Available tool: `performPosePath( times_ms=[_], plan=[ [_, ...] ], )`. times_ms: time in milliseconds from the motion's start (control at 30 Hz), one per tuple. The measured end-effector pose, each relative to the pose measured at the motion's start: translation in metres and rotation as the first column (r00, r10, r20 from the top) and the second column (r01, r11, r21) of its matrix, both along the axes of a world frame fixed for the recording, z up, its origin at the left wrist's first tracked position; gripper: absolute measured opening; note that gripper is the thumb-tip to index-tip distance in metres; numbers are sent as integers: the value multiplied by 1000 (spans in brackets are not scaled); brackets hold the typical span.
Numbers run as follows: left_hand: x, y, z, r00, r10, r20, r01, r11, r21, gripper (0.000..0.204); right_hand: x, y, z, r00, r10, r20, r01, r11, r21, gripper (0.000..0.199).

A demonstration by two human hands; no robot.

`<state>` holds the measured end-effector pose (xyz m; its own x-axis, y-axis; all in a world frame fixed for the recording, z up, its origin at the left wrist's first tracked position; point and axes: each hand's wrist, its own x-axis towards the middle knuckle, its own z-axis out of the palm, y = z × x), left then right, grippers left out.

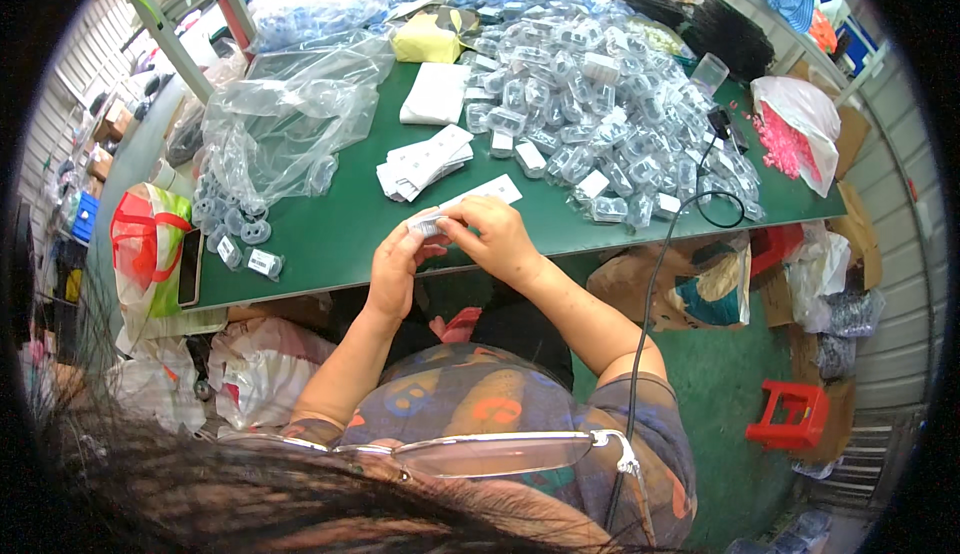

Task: The person folds paper inserts by hand and packages small components with the inserts into plastic cases.

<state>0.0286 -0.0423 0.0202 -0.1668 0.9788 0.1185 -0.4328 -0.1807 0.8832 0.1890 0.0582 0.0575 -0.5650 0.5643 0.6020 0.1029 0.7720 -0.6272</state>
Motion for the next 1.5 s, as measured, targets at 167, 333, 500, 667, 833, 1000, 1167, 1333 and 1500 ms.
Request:
performPosePath(
  times_ms=[167, 333, 500, 667, 833, 1000, 1167, 1333, 1500],
  plan=[
    [3, 1, -4, 996, 40, -78, -40, 999, -2, 35, 1, 0, 3, 999, -25, 37, 22, 997, 74, 10],
    [5, 0, -3, 994, 69, -83, -69, 998, 3, 34, -1, -1, -1, 998, -44, 36, 39, 991, 128, 9],
    [4, 1, -4, 993, 72, -96, -71, 997, 10, 34, 0, 3, -1, 997, -49, 60, 36, 978, 204, 10],
    [5, 1, -8, 991, 82, -103, -81, 997, 12, 33, 0, 2, -1, 996, -62, 62, 49, 978, 202, 11],
    [8, 1, -6, 990, 96, -101, -95, 995, 12, 32, -1, -2, -3, 996, -81, 38, 73, 983, 169, 10],
    [8, 1, -3, 985, 114, -131, -111, 993, 31, 31, -2, -2, -7, 996, -87, 22, 82, 980, 181, 13],
    [12, -1, 2, 982, 122, -144, -118, 992, 38, 29, -5, -8, -4, 991, -115, -74, 115, 993, -11, 21],
    [18, -2, 5, 970, 145, -195, -119, 983, 136, 26, -6, -8, -16, 997, -43, -71, 35, 993, -115, 18],
    [16, 0, -2, 945, 243, -219, -209, 964, 166, 23, -9, -11, -19, 987, 27, -161, -74, 952, -296, 15]
  ],
)
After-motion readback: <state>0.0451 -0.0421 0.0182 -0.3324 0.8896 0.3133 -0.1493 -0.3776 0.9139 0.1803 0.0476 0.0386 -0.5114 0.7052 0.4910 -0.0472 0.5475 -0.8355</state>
